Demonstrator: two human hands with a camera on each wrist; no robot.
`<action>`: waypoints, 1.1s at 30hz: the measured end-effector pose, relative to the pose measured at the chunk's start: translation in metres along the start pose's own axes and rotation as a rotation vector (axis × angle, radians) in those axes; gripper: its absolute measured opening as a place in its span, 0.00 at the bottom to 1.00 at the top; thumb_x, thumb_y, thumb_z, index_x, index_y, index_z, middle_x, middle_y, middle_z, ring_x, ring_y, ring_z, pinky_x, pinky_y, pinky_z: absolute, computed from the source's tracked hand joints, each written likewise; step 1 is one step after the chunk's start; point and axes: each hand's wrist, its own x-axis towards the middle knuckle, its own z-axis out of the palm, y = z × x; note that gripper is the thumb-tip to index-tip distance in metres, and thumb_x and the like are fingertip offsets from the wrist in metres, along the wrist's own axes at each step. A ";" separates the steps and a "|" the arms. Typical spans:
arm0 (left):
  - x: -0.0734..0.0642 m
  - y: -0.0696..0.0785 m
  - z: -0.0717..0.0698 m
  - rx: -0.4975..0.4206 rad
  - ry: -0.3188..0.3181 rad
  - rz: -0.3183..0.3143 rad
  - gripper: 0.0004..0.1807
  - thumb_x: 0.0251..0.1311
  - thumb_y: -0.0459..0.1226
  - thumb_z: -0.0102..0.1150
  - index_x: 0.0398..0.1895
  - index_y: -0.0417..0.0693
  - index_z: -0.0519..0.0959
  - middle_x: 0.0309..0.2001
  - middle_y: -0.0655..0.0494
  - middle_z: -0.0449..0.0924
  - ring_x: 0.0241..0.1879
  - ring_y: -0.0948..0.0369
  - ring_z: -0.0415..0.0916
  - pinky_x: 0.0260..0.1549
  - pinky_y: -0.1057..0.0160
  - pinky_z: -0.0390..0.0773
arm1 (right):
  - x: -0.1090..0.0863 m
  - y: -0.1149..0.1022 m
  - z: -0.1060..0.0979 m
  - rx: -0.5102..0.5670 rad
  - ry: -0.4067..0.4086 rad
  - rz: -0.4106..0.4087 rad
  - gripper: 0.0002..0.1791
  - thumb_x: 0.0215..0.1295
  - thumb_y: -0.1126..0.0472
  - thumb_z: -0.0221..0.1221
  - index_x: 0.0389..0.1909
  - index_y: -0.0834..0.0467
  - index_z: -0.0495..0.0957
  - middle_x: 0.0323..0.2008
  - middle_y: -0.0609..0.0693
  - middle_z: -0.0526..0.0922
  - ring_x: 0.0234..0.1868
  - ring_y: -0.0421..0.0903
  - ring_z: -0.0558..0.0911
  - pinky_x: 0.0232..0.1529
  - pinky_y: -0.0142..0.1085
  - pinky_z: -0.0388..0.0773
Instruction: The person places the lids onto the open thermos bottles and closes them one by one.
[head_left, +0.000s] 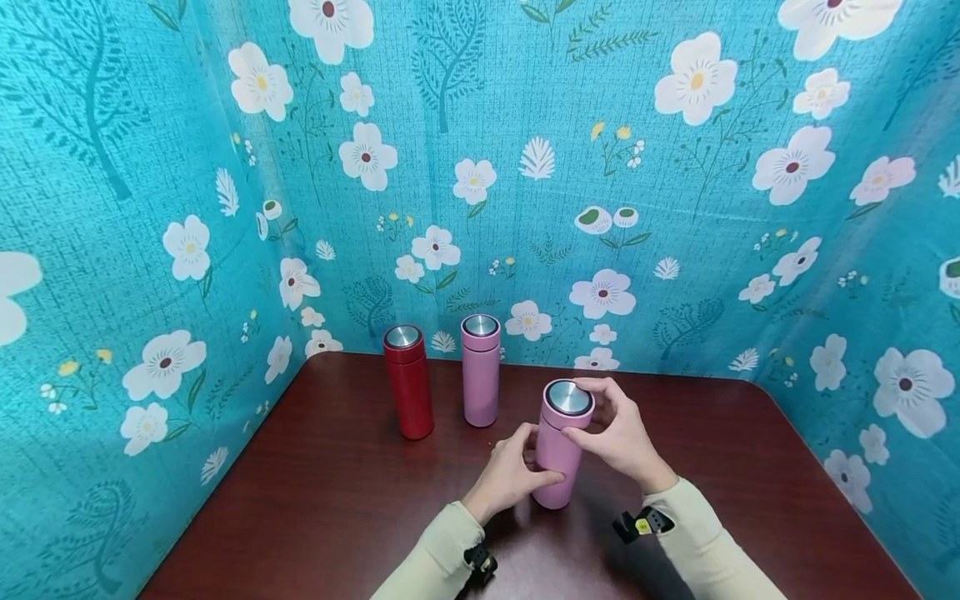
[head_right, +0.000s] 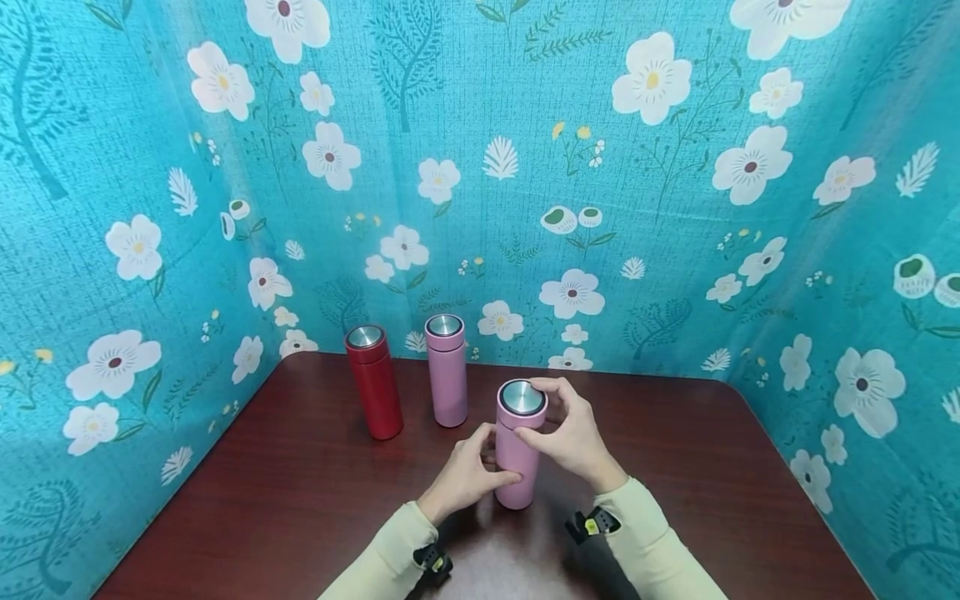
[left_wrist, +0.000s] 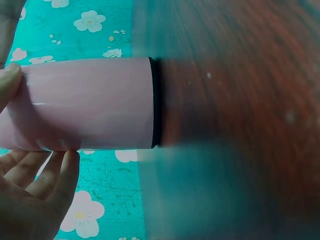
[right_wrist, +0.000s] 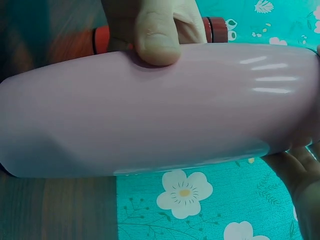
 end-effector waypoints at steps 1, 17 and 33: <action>0.000 0.000 0.000 -0.001 0.002 0.007 0.32 0.46 0.48 0.73 0.54 0.56 0.69 0.49 0.60 0.77 0.45 0.63 0.79 0.40 0.68 0.79 | 0.000 0.000 0.000 0.006 -0.006 0.002 0.33 0.46 0.79 0.66 0.56 0.70 0.65 0.49 0.64 0.76 0.43 0.40 0.80 0.39 0.35 0.81; 0.003 -0.003 0.009 0.004 0.053 -0.022 0.34 0.46 0.48 0.73 0.56 0.55 0.68 0.47 0.62 0.75 0.43 0.62 0.79 0.39 0.69 0.78 | -0.003 0.035 -0.010 0.065 -0.087 0.079 0.36 0.55 0.75 0.62 0.65 0.62 0.59 0.55 0.57 0.73 0.49 0.44 0.78 0.44 0.36 0.79; -0.014 -0.001 -0.012 0.235 -0.047 -0.024 0.49 0.46 0.57 0.69 0.69 0.50 0.59 0.61 0.56 0.67 0.59 0.60 0.67 0.56 0.55 0.71 | -0.016 0.028 -0.024 -0.005 -0.177 0.103 0.30 0.69 0.70 0.48 0.70 0.60 0.54 0.66 0.60 0.62 0.62 0.39 0.67 0.58 0.32 0.68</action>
